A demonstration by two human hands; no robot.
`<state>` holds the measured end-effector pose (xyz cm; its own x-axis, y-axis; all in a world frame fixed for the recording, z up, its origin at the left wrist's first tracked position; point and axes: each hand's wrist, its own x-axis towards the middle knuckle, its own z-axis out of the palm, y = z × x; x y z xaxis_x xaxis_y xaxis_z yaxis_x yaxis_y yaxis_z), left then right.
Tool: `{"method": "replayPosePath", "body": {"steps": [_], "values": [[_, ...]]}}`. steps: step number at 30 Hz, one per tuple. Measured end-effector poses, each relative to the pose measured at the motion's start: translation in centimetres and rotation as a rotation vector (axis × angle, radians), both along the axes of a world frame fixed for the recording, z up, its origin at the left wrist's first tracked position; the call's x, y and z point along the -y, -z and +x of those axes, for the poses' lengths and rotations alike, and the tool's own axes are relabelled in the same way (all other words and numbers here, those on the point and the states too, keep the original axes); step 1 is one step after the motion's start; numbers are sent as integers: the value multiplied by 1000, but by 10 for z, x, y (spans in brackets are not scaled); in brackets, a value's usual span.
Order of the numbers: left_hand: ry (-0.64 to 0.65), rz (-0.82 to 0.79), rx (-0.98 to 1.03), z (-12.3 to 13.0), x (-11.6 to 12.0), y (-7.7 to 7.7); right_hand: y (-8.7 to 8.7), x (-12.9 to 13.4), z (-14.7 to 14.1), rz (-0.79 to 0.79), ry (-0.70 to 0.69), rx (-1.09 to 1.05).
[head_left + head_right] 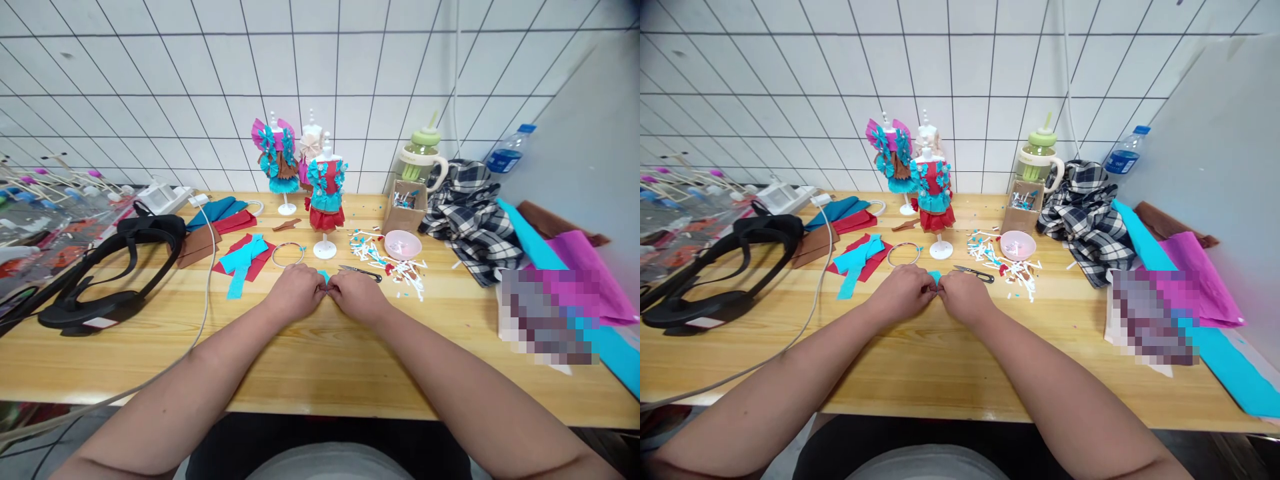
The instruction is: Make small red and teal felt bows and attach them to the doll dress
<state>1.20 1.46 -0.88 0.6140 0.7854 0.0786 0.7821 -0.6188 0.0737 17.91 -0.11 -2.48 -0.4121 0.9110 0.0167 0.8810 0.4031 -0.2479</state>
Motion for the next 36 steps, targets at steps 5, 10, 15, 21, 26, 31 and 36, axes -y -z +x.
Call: {"method": "replayPosePath", "body": {"steps": [5, 10, 15, 21, 26, 31, 36], "values": [[14, 5, 1, -1, -1, 2, 2, 0, 1, 13, -4, -30], [11, -6, 1, -1, -3, 3, 0, -1, 0, -10, -14, -2], [-8, -33, 10, 1, -1, 0, -3, -1, 0, -29, -2, 23], [-6, -21, -26, 0, -1, -1, -1, 1, 0, 5, -4, -1], [2, -11, -28, -1, -2, 0, -3, 2, -1, -18, 3, -3], [-3, -18, -25, 0, -1, -2, -5, 1, -1, -44, -2, 23], [-7, -18, -20, 1, 0, -2, -5, 1, -1, -26, 16, 48]]}}
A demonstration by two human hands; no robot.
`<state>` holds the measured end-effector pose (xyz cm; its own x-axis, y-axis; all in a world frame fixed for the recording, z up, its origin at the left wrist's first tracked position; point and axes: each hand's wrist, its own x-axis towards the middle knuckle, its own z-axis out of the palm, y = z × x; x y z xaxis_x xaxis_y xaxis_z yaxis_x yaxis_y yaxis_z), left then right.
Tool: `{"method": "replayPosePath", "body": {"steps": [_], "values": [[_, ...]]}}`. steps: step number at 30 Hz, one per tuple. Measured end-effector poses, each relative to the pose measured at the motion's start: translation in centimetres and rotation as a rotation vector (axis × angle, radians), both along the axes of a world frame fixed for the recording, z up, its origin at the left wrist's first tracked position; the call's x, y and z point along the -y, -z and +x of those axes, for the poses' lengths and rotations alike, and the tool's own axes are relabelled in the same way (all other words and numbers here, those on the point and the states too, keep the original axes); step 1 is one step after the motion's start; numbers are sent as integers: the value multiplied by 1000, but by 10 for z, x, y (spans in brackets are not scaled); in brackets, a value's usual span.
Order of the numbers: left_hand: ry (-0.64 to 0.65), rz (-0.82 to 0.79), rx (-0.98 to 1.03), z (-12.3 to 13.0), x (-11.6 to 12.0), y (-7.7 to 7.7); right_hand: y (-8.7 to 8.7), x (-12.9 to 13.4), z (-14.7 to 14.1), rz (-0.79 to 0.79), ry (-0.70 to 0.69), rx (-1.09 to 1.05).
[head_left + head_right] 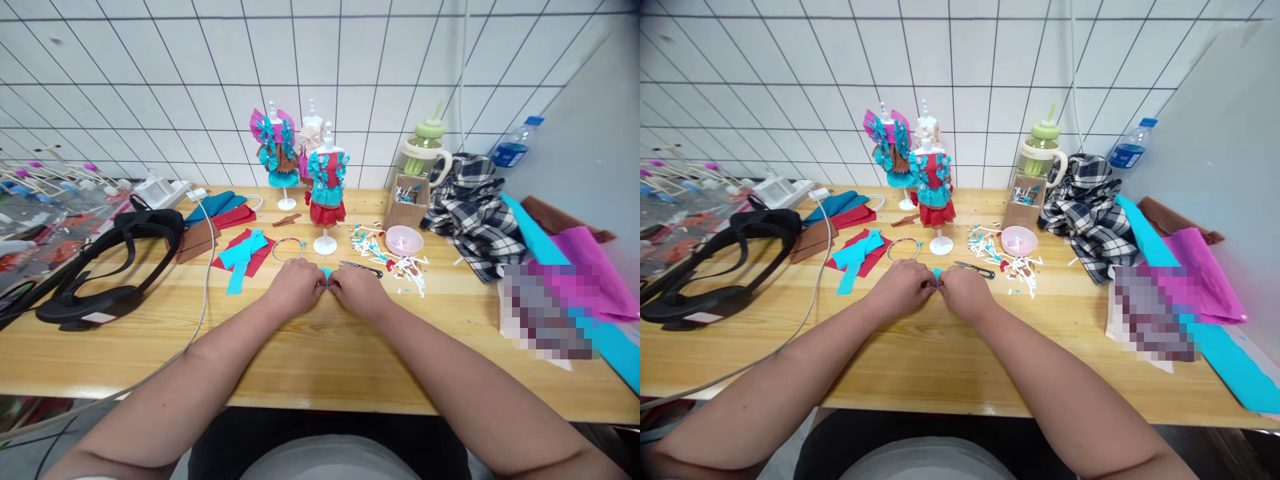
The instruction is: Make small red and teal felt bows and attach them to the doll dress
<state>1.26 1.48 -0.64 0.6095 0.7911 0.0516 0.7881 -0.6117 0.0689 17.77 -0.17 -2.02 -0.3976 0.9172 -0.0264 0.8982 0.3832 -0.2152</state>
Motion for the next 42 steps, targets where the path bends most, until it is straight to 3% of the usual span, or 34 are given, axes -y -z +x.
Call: {"method": "replayPosePath", "body": {"steps": [11, 42], "values": [[8, 2, -1, 0, -1, 2, 2, 2, 1, 35, 2, -95], [5, 17, -7, 0, -1, 4, 3, 1, 0, 6, 11, -82]]}}
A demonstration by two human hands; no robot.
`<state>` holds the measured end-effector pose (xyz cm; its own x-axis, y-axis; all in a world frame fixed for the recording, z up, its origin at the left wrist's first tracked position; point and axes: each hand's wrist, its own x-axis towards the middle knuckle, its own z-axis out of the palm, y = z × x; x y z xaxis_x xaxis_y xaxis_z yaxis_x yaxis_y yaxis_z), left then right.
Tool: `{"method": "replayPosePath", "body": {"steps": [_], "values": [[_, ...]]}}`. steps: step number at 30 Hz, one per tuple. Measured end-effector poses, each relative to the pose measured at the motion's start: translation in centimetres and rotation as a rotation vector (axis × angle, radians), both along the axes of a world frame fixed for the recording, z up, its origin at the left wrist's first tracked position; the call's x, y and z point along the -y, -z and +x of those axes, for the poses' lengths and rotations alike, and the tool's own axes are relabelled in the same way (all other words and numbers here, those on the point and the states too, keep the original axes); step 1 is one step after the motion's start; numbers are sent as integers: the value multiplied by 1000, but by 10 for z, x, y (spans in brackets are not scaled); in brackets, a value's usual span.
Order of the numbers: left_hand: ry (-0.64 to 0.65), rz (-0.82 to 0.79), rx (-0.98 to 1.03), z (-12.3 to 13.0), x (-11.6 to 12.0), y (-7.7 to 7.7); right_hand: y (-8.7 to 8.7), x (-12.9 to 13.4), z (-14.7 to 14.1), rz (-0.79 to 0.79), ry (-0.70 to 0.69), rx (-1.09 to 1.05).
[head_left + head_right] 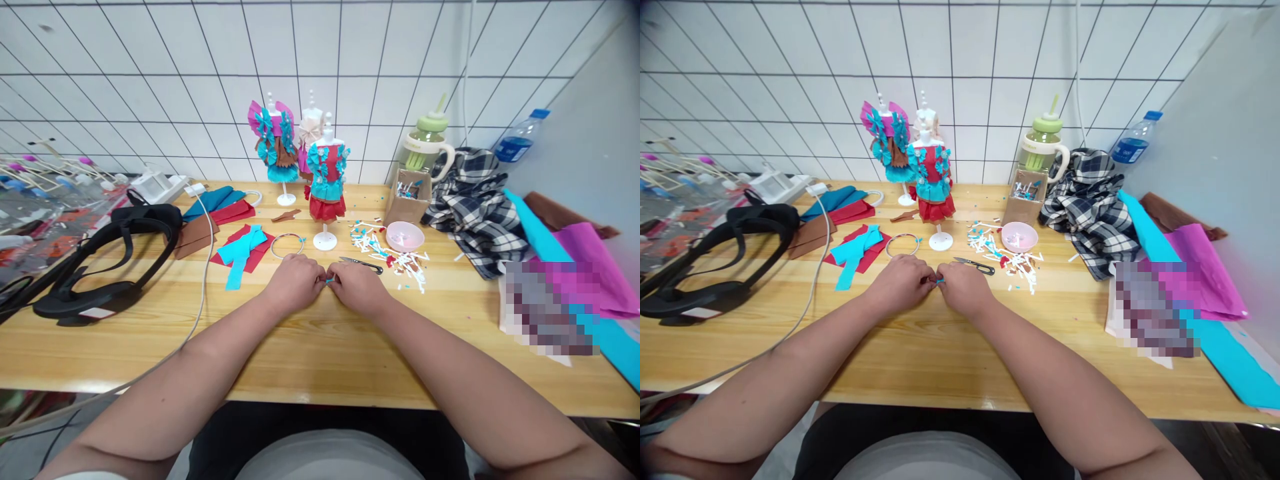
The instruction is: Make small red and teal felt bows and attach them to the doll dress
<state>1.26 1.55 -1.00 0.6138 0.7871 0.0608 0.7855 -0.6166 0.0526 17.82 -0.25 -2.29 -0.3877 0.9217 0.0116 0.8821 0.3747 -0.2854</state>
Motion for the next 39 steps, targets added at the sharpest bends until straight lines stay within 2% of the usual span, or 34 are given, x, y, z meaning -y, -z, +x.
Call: {"method": "replayPosePath", "body": {"steps": [14, 32, 39], "values": [[-2, 18, 24, -1, -2, 5, 1, -3, 5, 0, -25, -38], [-23, -11, 35, -1, -1, 1, 3, -2, 3, 16, 16, -17], [-7, -2, 25, -1, -2, 0, 4, -3, 3, 10, -9, -18]]}}
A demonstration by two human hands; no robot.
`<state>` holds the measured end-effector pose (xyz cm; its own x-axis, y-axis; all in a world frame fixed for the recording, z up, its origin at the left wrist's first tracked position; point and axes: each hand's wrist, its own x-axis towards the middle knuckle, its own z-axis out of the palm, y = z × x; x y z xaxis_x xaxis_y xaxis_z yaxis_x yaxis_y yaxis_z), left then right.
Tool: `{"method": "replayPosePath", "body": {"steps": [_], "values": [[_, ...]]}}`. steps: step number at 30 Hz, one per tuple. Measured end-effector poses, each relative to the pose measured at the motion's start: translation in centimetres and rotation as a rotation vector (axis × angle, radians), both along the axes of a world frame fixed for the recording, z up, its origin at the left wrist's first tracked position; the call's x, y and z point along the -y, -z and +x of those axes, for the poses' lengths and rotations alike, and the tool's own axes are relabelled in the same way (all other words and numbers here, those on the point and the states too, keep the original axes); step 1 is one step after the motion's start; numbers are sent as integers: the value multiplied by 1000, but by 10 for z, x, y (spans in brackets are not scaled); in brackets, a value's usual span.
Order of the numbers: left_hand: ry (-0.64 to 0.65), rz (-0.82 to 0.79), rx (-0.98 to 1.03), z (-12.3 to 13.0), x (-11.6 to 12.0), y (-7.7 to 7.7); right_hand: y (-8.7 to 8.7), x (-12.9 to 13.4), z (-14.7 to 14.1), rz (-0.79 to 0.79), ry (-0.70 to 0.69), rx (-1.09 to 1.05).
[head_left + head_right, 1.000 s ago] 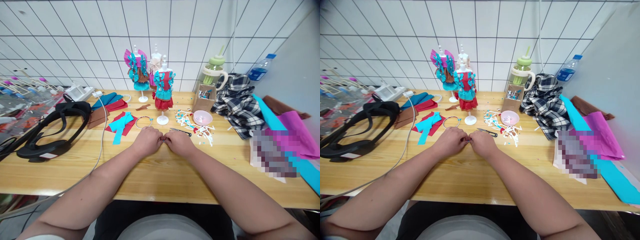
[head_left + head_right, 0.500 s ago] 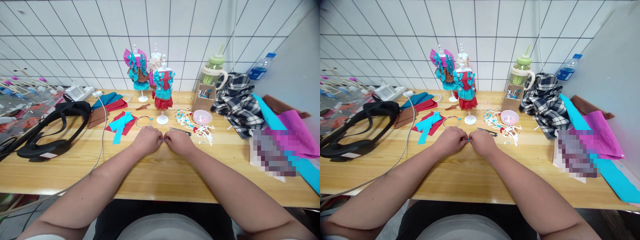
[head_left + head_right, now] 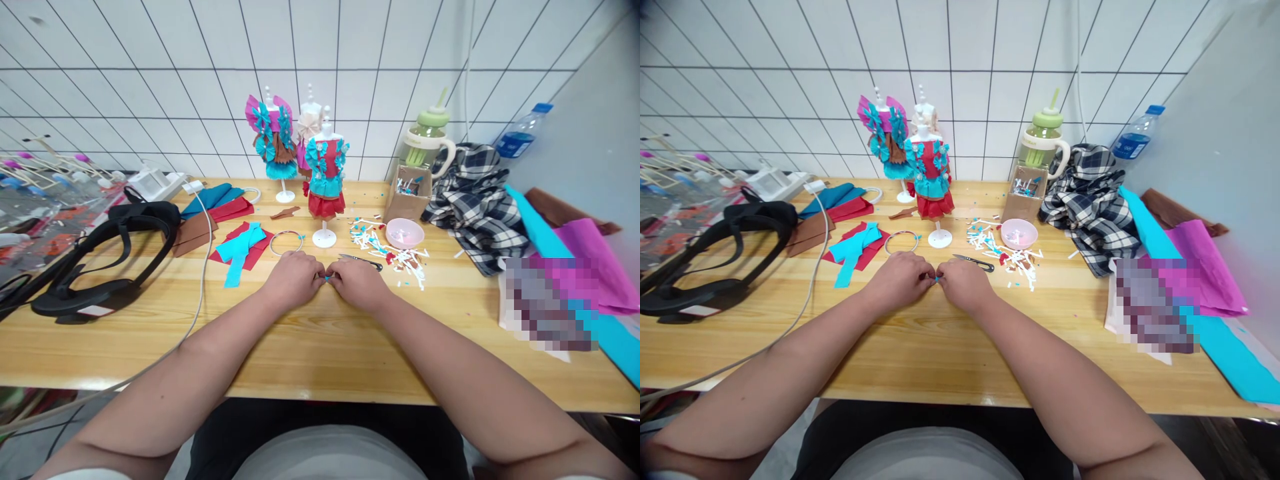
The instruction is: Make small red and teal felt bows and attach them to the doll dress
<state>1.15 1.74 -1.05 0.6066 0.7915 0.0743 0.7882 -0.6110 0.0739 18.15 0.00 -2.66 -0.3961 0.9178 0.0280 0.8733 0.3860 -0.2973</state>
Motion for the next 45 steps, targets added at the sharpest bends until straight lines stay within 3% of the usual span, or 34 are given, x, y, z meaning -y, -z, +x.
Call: {"method": "replayPosePath", "body": {"steps": [9, 16, 28, 38, 41, 45], "values": [[-2, -29, 15, 0, 1, -1, 2, -2, 0, 6, -1, 18], [54, 60, 113, -4, 1, -1, -6, 1, 2, 46, -14, 13], [-25, 72, 162, -1, 4, -5, -9, 2, 3, 71, 12, -7], [-19, 109, 215, -2, 2, -5, -10, 0, 6, 90, 3, -86], [-65, 78, 253, -7, -3, -6, -13, -5, 17, 99, 62, -128], [-119, -39, 411, -16, -12, -7, -22, -15, 46, 168, 246, -111]]}}
